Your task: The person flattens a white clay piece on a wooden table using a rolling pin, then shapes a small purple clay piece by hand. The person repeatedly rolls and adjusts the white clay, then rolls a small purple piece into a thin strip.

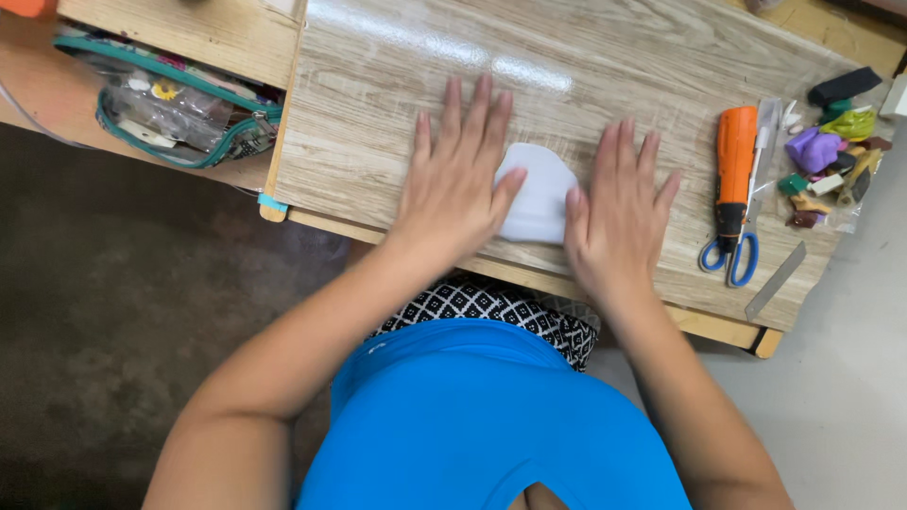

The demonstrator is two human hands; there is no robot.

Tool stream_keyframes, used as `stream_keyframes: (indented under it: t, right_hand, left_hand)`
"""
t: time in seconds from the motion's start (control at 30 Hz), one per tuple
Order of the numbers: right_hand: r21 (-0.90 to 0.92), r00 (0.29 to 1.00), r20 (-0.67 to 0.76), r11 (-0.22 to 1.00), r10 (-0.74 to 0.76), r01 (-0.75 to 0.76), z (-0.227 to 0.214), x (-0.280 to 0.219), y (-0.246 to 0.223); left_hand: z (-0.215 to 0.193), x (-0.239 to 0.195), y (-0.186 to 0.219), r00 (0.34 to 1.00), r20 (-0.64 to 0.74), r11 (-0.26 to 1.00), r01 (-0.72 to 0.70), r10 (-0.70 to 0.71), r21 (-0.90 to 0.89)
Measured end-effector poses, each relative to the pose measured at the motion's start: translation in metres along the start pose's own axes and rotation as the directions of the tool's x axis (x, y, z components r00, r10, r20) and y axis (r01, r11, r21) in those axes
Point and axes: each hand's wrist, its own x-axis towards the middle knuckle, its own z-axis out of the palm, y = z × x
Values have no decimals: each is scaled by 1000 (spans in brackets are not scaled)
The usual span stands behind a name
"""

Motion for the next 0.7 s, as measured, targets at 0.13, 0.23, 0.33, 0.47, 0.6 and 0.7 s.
stream_keyframes:
  t: [0.13,0.23,0.33,0.47,0.6,0.7]
  right_hand:
    - [-7,999,-32,1000,26,-26,-6,2,-5]
    - [30,1000,-27,1000,11,-10,-2,-26,-10]
    - [50,1000,-2,999,-2,2,7,-29,-2]
    - [13,999,-32,999,39,-39,1,-6,-3]
    - [19,999,-17,999,41,-40,3,-31,-10]
    - [14,999,-49,1000,-17,17,2,3,-1]
  left_hand:
    - [10,3,-1,982,-185,998,33,-22,54]
    - [25,-19,1,975,-219,997,-24,39,73]
    - [29,-22,3,981,-191,998,-17,30,68]
    - [1,-12,6,981,-189,996,51,-36,78]
    - [31,-32,3,957,-279,961,142,-73,237]
    - [34,-5,-10,922,-382,998,37,-53,-49]
